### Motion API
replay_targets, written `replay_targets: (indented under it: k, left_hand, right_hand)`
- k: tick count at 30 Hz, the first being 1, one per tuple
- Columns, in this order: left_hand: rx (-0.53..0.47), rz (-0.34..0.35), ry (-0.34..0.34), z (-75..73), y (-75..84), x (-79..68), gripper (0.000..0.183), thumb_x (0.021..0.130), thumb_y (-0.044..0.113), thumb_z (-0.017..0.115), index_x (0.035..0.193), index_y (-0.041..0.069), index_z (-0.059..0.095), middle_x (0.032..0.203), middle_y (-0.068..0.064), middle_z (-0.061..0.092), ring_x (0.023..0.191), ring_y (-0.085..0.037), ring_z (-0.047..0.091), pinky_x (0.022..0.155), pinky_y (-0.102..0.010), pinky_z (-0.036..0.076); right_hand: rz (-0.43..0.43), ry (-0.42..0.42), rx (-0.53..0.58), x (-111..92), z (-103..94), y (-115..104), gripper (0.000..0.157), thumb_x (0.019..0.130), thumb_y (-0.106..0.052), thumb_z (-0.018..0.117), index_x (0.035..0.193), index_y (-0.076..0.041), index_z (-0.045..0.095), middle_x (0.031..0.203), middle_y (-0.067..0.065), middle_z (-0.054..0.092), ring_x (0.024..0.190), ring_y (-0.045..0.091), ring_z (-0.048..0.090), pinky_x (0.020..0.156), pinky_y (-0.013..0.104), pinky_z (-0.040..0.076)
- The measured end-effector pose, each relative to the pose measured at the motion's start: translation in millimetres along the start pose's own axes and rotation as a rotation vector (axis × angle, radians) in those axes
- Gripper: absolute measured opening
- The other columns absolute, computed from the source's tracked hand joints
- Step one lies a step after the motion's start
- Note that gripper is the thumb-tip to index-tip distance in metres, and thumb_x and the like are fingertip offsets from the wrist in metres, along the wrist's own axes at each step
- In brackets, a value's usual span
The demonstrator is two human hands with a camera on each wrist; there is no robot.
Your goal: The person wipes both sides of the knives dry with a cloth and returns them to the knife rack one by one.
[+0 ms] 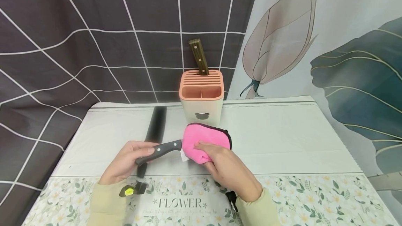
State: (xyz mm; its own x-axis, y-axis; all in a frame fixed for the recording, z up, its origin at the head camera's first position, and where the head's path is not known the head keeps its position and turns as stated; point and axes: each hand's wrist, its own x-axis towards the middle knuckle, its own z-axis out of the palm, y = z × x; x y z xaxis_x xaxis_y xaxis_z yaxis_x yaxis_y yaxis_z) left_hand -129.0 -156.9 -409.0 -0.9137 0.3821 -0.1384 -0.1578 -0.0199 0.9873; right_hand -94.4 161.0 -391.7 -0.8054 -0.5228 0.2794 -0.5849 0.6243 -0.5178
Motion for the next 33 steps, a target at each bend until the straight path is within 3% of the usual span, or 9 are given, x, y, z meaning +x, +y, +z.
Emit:
replay_targets:
  k: [9, 10, 13, 16, 17, 20, 24, 27, 33]
  left_hand:
    - [-0.021, -0.027, 0.015, -2.4, 1.0, -2.1, 0.034, 0.093, 0.004, 0.063, 0.118, -0.020, 0.062, 0.104, -0.009, 0.075, 0.090, -0.016, 0.070, 0.077, -0.026, 0.057]
    - [-0.024, -0.027, 0.014, -2.8, 1.1, -2.3, 0.034, 0.093, 0.003, 0.063, 0.118, -0.020, 0.062, 0.105, -0.009, 0.075, 0.090, -0.016, 0.070, 0.077, -0.026, 0.057]
    - [-0.029, -0.016, 0.010, -3.9, 1.9, -3.1, 0.033, 0.093, 0.003, 0.063, 0.117, -0.019, 0.062, 0.106, -0.009, 0.074, 0.091, -0.016, 0.070, 0.076, -0.026, 0.057]
    - [-0.025, -0.012, 0.015, -5.8, 2.3, -3.8, 0.031, 0.093, 0.003, 0.063, 0.116, -0.018, 0.064, 0.105, -0.009, 0.074, 0.089, -0.016, 0.069, 0.075, -0.026, 0.056]
    - [-0.023, -0.013, 0.021, -6.4, 2.7, -4.3, 0.030, 0.093, 0.003, 0.063, 0.115, -0.017, 0.065, 0.104, -0.008, 0.074, 0.088, -0.016, 0.069, 0.074, -0.026, 0.056]
    - [-0.017, -0.022, 0.027, -8.2, 3.3, -5.1, 0.028, 0.092, 0.003, 0.063, 0.114, -0.014, 0.068, 0.102, -0.007, 0.075, 0.085, -0.016, 0.068, 0.073, -0.027, 0.056]
    - [-0.008, -0.015, 0.019, -10.1, 3.6, -6.2, 0.027, 0.093, 0.003, 0.063, 0.114, -0.012, 0.069, 0.101, -0.005, 0.075, 0.084, -0.016, 0.069, 0.073, -0.028, 0.056]
    - [-0.009, -0.009, 0.017, -11.3, 3.1, -6.1, 0.025, 0.093, 0.003, 0.063, 0.113, -0.011, 0.070, 0.099, -0.005, 0.075, 0.078, -0.015, 0.068, 0.072, -0.027, 0.056]
    - [-0.021, 0.014, -0.002, -13.4, 2.9, -5.8, 0.020, 0.093, 0.004, 0.064, 0.109, -0.002, 0.075, 0.098, -0.005, 0.076, 0.072, -0.014, 0.067, 0.070, -0.026, 0.055]
  right_hand:
    - [0.084, 0.003, -0.015, -6, -13.4, 8, 0.037, 0.096, -0.009, 0.066, 0.133, -0.012, 0.066, 0.131, -0.003, 0.066, 0.125, 0.018, 0.059, 0.103, 0.043, 0.048]
    - [0.092, 0.002, -0.016, -7, -15.3, 9, 0.037, 0.096, -0.009, 0.066, 0.133, -0.013, 0.066, 0.130, -0.004, 0.066, 0.121, 0.016, 0.061, 0.101, 0.041, 0.050]
    - [0.108, 0.011, -0.007, -8, -20.8, 12, 0.035, 0.096, -0.009, 0.065, 0.130, -0.016, 0.067, 0.097, -0.012, 0.070, 0.083, 0.004, 0.062, 0.087, 0.033, 0.052]
    - [0.126, 0.030, 0.006, -9, -25.0, 16, 0.012, 0.098, -0.011, 0.064, 0.099, -0.021, 0.070, 0.065, -0.019, 0.043, 0.059, -0.001, 0.039, 0.069, 0.026, 0.045]
    - [0.133, 0.040, 0.008, -10, -26.3, 17, 0.014, 0.099, -0.013, 0.064, 0.087, -0.021, 0.065, 0.061, -0.018, 0.032, 0.055, -0.001, 0.034, 0.066, 0.025, 0.044]
    - [0.151, 0.072, -0.020, -11, -29.2, 20, 0.031, 0.099, -0.017, 0.065, 0.074, -0.020, 0.048, 0.059, -0.016, 0.028, 0.056, 0.001, 0.036, 0.061, 0.024, 0.041]
    - [0.167, 0.144, -0.076, -13, -33.2, 23, 0.010, 0.098, -0.011, 0.065, 0.089, -0.014, 0.062, 0.062, -0.011, 0.038, 0.060, 0.005, 0.043, 0.060, 0.026, 0.041]
    - [0.193, 0.200, -0.067, -15, -37.6, 26, 0.010, 0.097, -0.006, 0.065, 0.090, -0.014, 0.062, 0.062, -0.012, 0.038, 0.057, 0.004, 0.042, 0.057, 0.025, 0.040]
    - [0.380, 0.296, 0.070, -24, -52.0, 39, 0.011, 0.099, -0.014, 0.064, 0.090, -0.008, 0.062, 0.056, -0.007, 0.040, 0.051, 0.007, 0.044, 0.050, 0.025, 0.039]
